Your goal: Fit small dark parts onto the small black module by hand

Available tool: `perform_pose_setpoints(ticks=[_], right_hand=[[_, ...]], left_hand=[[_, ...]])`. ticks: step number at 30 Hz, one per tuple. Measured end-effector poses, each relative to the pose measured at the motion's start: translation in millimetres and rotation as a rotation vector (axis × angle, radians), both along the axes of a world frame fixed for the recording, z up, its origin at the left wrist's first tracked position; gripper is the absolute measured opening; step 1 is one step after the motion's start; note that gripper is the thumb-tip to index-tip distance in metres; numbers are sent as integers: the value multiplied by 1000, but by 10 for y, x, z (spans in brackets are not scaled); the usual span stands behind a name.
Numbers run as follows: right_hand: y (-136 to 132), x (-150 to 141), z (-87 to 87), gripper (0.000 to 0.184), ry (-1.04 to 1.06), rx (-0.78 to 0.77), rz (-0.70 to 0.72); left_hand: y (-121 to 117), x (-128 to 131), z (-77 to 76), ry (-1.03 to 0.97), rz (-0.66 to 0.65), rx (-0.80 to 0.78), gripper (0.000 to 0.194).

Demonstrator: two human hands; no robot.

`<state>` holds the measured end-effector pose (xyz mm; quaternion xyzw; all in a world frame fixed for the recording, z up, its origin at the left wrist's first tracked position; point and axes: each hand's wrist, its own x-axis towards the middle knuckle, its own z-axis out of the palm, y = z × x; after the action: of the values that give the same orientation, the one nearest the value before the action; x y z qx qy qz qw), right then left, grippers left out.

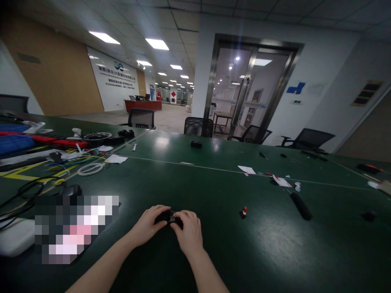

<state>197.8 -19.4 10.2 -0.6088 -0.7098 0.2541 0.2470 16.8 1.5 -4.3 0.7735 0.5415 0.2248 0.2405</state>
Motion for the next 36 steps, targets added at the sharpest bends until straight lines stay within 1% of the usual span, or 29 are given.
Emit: perform_pose_setpoints(ticks=[9, 16, 22, 27, 30, 36], right_hand=[[21, 15, -39, 22, 0, 47, 29], [5, 15, -27, 20, 16, 30, 13], [4, 8, -13, 21, 34, 11, 8], [-16, 5, 4, 21, 66, -1, -7], [-7, 12, -19, 21, 108, 21, -10], [52, 43, -100, 20, 189, 132, 5]], left_hand=[[17, -2, -33, 3, -7, 21, 42], [11, 4, -24, 1, -3, 14, 42], [19, -10, -43, -22, -11, 37, 42], [21, -27, -64, -27, -14, 26, 42], [25, -37, -86, -35, -17, 29, 42], [36, -20, -77, -15, -9, 37, 43]])
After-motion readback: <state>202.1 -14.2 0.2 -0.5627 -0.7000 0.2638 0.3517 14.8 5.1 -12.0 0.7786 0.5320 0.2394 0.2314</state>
